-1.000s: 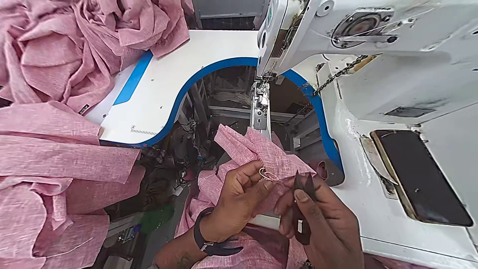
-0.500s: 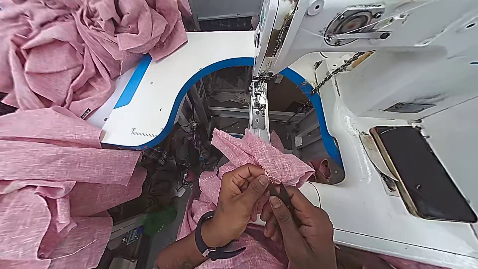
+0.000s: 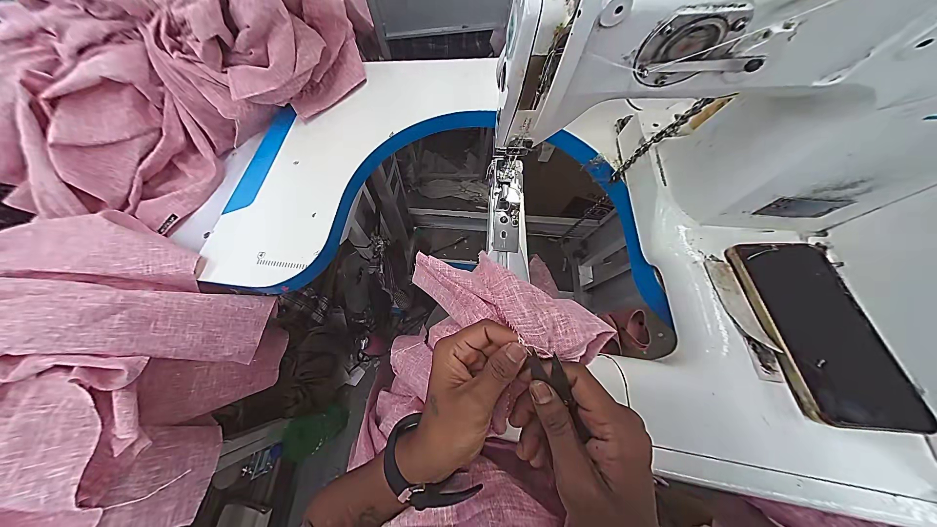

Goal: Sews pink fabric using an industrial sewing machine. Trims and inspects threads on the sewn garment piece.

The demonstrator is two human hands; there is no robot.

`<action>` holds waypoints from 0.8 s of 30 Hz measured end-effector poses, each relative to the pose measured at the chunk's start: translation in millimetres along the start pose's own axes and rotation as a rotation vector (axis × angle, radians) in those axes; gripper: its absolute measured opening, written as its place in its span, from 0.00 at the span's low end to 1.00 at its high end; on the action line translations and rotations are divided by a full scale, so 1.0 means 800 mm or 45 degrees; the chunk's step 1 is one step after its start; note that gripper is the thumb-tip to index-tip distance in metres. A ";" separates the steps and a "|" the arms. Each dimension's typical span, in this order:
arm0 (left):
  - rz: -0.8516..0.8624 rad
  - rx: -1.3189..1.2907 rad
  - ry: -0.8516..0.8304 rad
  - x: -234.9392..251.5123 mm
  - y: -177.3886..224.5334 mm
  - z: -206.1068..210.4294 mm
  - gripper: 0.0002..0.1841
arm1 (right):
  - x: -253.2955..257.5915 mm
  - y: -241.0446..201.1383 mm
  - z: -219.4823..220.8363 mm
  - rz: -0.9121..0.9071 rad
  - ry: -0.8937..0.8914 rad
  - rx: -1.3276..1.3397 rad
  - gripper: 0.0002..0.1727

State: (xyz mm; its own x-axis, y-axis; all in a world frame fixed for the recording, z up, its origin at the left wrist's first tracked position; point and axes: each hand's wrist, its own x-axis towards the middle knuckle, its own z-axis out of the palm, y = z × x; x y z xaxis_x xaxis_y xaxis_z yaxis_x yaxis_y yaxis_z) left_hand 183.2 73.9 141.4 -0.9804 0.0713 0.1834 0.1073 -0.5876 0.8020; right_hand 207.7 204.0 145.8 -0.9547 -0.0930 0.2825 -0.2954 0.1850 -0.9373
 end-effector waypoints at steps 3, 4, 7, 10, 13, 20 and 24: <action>0.000 0.012 0.001 0.000 -0.001 0.000 0.06 | 0.000 0.001 0.001 -0.004 0.012 0.017 0.15; -0.001 0.015 0.002 0.000 -0.001 0.000 0.06 | 0.001 0.001 0.001 -0.008 0.015 0.026 0.15; -0.003 0.007 0.002 0.000 -0.001 0.000 0.06 | 0.000 0.002 0.002 -0.024 0.029 0.038 0.15; -0.009 -0.007 0.003 0.000 -0.001 0.000 0.06 | 0.001 0.004 0.003 -0.042 0.044 0.040 0.16; -0.020 -0.022 0.026 0.001 -0.001 0.001 0.07 | 0.001 0.006 0.002 -0.037 0.036 0.023 0.16; -0.071 -0.127 0.014 0.002 -0.002 -0.001 0.09 | 0.001 0.004 0.002 -0.022 0.042 0.055 0.15; -0.103 -0.317 0.000 0.003 -0.001 -0.003 0.13 | 0.003 0.001 0.002 -0.020 0.037 0.060 0.14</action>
State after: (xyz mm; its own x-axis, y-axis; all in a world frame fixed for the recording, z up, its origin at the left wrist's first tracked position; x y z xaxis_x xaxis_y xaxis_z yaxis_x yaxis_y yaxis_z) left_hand 180.6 72.6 139.5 -0.9842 0.1263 0.1241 -0.0156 -0.7601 0.6496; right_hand 205.5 202.2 145.3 -0.9508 -0.0670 0.3025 -0.3090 0.1374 -0.9411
